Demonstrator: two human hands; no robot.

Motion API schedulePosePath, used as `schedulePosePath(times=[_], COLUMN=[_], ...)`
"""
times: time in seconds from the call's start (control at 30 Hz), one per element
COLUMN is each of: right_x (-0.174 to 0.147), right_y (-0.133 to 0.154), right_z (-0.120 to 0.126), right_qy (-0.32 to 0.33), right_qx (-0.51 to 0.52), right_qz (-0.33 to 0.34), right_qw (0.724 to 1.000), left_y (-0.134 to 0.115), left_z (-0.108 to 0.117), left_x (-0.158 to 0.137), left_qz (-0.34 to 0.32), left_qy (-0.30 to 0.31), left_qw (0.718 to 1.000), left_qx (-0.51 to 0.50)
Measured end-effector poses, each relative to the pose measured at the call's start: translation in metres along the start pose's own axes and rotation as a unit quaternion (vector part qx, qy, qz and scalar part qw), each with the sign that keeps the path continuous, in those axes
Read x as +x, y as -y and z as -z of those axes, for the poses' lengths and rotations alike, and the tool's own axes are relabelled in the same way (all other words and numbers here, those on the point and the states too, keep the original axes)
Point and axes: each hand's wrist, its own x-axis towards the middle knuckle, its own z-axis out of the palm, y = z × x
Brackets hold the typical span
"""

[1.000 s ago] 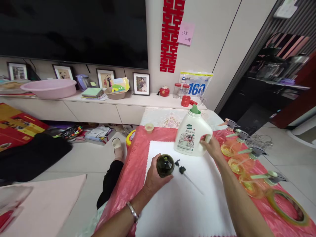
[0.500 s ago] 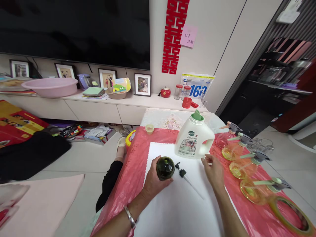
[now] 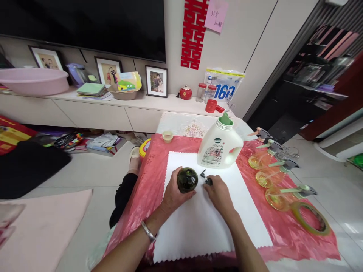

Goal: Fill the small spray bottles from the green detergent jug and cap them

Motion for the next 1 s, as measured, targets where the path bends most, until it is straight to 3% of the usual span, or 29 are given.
schedulePosePath(times=[0.2,0.33,0.43,0.67,1.0], right_x=[-0.001,-0.003,-0.002,0.007,0.013], right_y=[0.019,0.055,0.078,0.096,0.073], right_z=[0.04,0.053,0.05,0.037,0.005], right_qy=[-0.031,-0.065,-0.089,-0.174,-0.013], right_qx=[0.185,0.417,0.45,0.319,0.184], right_qz=[0.008,0.064,0.119,0.203,0.208], right_qw=[0.982,0.904,0.881,0.909,0.961], left_y=[-0.005,-0.005,-0.003,0.0,-0.005], left_z=[0.0,-0.002,-0.003,-0.004,-0.004], left_x=[0.0,0.001,0.001,0.0,0.001], left_qz=[-0.01,-0.012,-0.021,-0.038,-0.025], left_qy=[0.032,0.037,0.042,0.039,0.037], left_qw=[0.999,0.999,0.999,0.998,0.999], left_qx=[0.011,0.006,-0.009,-0.022,-0.016])
